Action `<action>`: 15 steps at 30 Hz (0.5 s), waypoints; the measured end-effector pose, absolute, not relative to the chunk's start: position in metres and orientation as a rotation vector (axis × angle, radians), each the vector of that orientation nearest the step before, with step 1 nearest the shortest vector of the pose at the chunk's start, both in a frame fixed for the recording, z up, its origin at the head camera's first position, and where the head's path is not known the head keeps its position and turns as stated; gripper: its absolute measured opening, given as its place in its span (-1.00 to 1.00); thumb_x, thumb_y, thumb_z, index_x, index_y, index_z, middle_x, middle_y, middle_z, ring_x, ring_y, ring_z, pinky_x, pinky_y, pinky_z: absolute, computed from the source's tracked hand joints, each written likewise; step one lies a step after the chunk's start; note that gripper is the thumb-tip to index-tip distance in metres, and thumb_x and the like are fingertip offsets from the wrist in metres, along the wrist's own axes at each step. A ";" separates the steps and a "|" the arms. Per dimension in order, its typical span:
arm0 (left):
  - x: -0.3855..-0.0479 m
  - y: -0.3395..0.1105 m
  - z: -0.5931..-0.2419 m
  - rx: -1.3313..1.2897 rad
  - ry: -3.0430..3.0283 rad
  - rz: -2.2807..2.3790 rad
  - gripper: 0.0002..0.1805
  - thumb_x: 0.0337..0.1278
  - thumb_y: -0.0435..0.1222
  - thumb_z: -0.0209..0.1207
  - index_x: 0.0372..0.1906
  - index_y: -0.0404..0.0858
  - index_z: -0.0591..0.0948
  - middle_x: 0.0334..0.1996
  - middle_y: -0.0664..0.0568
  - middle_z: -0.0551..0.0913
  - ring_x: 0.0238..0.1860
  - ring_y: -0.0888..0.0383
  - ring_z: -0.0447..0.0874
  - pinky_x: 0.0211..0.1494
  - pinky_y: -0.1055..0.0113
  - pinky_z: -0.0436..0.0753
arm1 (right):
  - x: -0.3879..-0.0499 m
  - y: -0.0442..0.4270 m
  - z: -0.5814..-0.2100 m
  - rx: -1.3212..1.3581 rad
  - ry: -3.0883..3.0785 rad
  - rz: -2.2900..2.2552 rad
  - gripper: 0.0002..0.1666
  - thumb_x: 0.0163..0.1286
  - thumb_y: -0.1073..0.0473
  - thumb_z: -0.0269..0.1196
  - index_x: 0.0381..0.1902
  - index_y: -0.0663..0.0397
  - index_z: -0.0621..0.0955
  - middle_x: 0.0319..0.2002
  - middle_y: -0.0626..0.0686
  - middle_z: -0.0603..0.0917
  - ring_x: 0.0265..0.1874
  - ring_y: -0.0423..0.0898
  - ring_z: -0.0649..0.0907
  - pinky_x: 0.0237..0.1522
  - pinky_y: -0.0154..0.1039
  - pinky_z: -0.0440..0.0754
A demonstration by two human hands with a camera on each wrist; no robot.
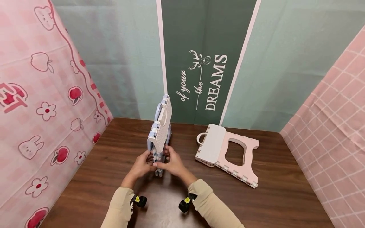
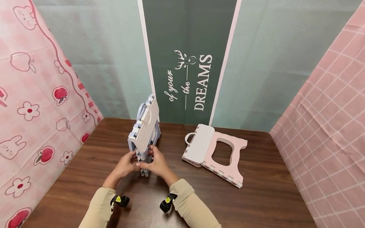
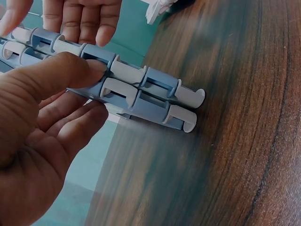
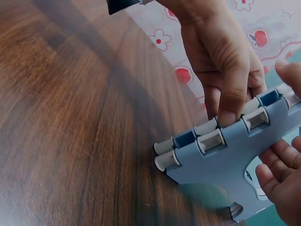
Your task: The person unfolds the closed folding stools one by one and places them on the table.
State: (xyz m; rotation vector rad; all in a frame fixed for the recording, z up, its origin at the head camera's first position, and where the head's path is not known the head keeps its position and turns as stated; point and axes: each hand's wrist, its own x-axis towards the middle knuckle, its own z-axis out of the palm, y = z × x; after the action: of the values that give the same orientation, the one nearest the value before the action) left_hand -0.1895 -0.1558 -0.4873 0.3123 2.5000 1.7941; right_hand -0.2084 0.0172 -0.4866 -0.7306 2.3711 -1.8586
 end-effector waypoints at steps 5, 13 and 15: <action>-0.181 -0.151 -0.465 0.340 2.480 1.792 -0.52 -0.31 -0.70 0.25 -0.11 -0.58 0.42 -0.11 -0.46 0.54 -0.02 -0.30 0.51 0.02 -0.01 0.47 | -0.212 0.017 -0.491 -0.831 2.456 -1.814 -0.46 -0.02 0.20 0.43 -0.10 0.35 0.51 -0.26 0.12 0.55 -0.26 0.17 0.55 -0.22 0.04 0.52; -0.187 -0.155 -0.479 0.377 2.451 1.808 -0.53 -0.30 -0.70 0.26 -0.13 -0.57 0.41 -0.11 -0.44 0.55 -0.03 -0.27 0.52 0.01 0.06 0.50 | -0.214 0.019 -0.492 -0.918 2.584 -1.717 -0.65 -0.02 0.25 0.39 -0.28 0.31 0.57 -0.32 0.16 0.56 -0.34 0.20 0.56 -0.31 0.03 0.54; -0.190 -0.158 -0.488 0.379 2.452 1.803 -0.51 -0.30 -0.68 0.27 -0.10 -0.55 0.41 -0.10 -0.41 0.55 -0.02 -0.24 0.53 0.01 0.08 0.50 | -0.213 0.018 -0.493 -0.915 2.582 -1.718 -0.64 -0.02 0.25 0.39 -0.27 0.32 0.57 -0.31 0.16 0.57 -0.34 0.21 0.56 -0.30 0.04 0.54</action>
State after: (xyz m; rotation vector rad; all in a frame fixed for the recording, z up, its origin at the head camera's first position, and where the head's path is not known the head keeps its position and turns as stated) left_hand -0.1905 -0.1577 -0.4876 0.3791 2.4522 1.8030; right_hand -0.2133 0.0183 -0.4931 -0.9149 2.5821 -1.7178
